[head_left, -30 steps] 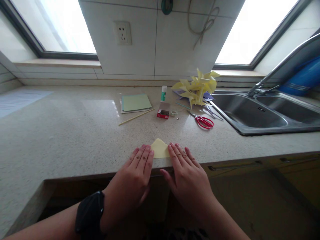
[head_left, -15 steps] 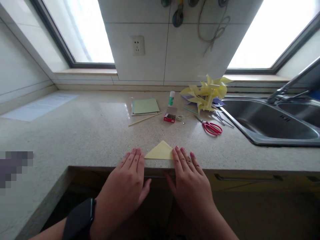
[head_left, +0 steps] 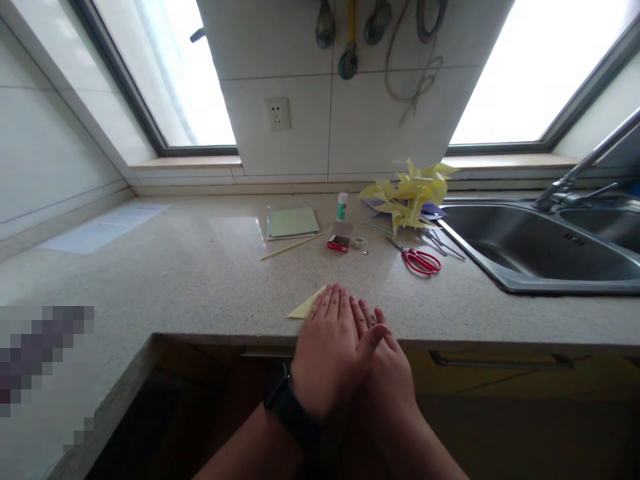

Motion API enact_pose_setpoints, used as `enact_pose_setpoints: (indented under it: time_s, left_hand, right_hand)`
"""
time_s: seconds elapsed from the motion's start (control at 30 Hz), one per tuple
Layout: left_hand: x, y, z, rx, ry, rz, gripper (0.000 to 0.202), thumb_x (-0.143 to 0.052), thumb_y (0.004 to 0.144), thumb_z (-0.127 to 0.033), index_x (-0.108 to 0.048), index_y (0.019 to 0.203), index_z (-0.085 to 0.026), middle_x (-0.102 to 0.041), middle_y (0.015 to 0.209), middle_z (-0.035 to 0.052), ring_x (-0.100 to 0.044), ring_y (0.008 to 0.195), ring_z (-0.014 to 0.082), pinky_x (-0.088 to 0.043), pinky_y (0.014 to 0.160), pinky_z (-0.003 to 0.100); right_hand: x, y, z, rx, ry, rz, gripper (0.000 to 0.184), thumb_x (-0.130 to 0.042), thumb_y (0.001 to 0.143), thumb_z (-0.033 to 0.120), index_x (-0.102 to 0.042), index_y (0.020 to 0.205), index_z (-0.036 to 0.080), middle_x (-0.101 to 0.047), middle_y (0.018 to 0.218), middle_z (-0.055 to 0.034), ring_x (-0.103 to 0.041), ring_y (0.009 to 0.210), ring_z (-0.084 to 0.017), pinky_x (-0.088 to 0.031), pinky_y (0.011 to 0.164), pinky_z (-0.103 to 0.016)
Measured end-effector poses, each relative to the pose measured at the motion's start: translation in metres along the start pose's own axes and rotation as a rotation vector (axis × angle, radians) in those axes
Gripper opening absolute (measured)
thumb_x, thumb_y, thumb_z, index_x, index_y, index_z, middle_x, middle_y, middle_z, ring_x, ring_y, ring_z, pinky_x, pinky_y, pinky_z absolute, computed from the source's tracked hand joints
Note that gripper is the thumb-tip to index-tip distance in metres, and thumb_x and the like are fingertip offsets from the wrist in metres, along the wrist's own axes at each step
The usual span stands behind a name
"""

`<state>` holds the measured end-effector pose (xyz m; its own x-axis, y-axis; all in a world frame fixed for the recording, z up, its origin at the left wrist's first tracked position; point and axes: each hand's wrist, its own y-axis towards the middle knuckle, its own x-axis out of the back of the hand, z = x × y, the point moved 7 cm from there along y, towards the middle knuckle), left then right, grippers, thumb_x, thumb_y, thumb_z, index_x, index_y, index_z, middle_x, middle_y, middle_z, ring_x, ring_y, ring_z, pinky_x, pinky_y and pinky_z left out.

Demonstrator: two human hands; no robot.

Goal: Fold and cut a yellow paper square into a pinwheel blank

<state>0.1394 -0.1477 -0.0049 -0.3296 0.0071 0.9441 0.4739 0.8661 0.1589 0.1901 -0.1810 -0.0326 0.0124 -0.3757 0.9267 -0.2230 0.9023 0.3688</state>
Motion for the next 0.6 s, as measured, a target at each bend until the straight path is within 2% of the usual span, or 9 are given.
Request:
enact_pose_setpoints:
  time_s: [0.2,0.37,0.6]
  left_hand:
    - [0.007,-0.021,0.026,0.05,0.078,-0.099,0.084,-0.033,0.1,-0.065,-0.038,0.151,0.001,-0.038,0.158,0.0263,-0.034,0.149,0.0347,-0.032,0.122,0.053]
    - [0.009,-0.033,0.031,0.0,0.125,-0.219,0.077,-0.039,0.1,-0.06,-0.043,0.147,0.0,-0.045,0.153,0.0273,-0.042,0.145,0.0362,-0.04,0.117,0.055]
    - [0.01,-0.048,0.049,0.025,0.244,-0.192,0.078,-0.043,0.099,-0.058,-0.04,0.149,0.001,-0.039,0.156,0.028,-0.038,0.147,0.0365,-0.036,0.119,0.055]
  right_hand:
    - [0.004,0.001,-0.004,-0.036,0.012,0.076,0.059,-0.042,0.091,0.01,-0.044,0.149,0.0,-0.039,0.156,-0.0207,-0.04,0.145,-0.032,-0.037,0.12,-0.051]
    - [0.006,0.001,-0.004,-0.05,0.05,0.107,0.059,-0.041,0.091,0.008,-0.043,0.149,-0.002,-0.037,0.157,-0.022,-0.038,0.146,-0.034,-0.033,0.122,-0.054]
    - [0.008,0.005,-0.004,-0.081,0.107,0.107,0.057,-0.045,0.094,0.016,-0.045,0.149,0.001,-0.038,0.157,-0.0213,-0.037,0.148,-0.032,-0.027,0.124,-0.052]
